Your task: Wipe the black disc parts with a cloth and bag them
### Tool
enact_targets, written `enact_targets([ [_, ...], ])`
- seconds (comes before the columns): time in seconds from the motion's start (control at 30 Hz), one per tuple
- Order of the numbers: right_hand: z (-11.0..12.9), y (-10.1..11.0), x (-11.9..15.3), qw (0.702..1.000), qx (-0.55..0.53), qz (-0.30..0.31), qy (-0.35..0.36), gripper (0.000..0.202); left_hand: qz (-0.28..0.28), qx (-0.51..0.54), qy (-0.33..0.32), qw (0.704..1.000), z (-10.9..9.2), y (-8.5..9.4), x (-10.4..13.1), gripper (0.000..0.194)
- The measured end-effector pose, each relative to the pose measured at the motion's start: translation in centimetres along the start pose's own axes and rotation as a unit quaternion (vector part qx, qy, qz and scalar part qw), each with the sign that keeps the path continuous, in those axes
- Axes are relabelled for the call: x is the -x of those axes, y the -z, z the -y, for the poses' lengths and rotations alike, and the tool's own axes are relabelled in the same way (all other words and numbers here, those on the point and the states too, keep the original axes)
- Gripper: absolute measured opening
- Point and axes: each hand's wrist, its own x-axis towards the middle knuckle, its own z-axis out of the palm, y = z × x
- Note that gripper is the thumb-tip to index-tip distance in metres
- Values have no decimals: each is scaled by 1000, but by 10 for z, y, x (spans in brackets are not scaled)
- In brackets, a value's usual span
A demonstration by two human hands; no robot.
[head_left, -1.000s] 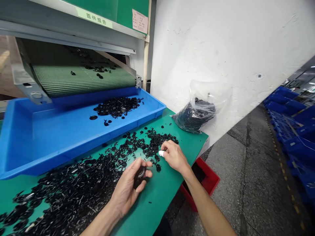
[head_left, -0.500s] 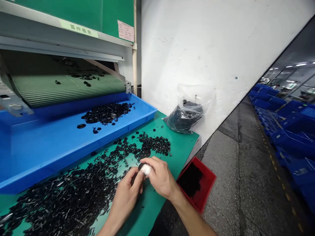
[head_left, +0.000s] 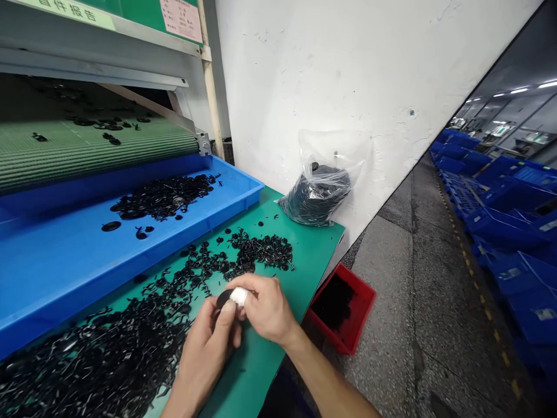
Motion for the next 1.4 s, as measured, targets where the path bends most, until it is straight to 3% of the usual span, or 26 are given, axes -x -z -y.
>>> enact_targets([
  [0.1,4,20,1,992,109,19,60,43,9,89,48,995,-3,3,-4,41],
  [0.17,1,41,0,972,214,-70,66,43,19,147,73,986,-2,5,-8,39],
  [0.23,-7,59,-3,915,358,-184,35,41,27,205,83,975,-2,6,-10,34],
  [0.27,-12,64,-4,885,418,-207,11,39,26,232,86,968,-2,7,-11,30],
  [0.33,-20,63,-5,839,502,-208,-24,37,16,279,91,956,-4,8,-12,24],
  [0.4,-23,47,-3,822,539,-180,-23,35,1,317,95,944,-6,9,-12,26],
  [0.5,-19,18,3,832,539,-127,26,36,-15,364,94,926,-9,11,-13,28],
  [0.57,-16,13,6,853,508,-112,46,41,-16,393,98,914,-10,12,-13,27],
  [0.67,-14,34,5,877,457,-146,11,42,3,420,121,900,-9,15,-13,21],
  [0.73,-15,55,1,877,453,-162,-19,40,15,427,139,894,-7,15,-12,22],
  [0.83,-14,74,-5,880,459,-121,-19,40,25,435,144,889,-3,15,-13,29],
  [0.97,-10,68,-7,876,466,-122,19,37,33,441,152,884,-4,14,-15,27],
  [1.07,-8,55,-11,872,484,-49,54,33,48,452,160,876,-7,14,-15,17],
  [1.13,-8,49,-16,864,502,-11,39,32,62,450,160,876,-8,14,-14,6],
  [1.23,-9,46,-25,860,510,-6,11,33,78,448,158,877,-6,16,-13,12],
  [1.3,-12,47,-30,878,478,-6,10,28,93,451,160,873,-5,16,-12,13],
  [1.4,-17,49,-32,918,396,-10,24,20,103,440,151,879,-4,14,-11,34],
])
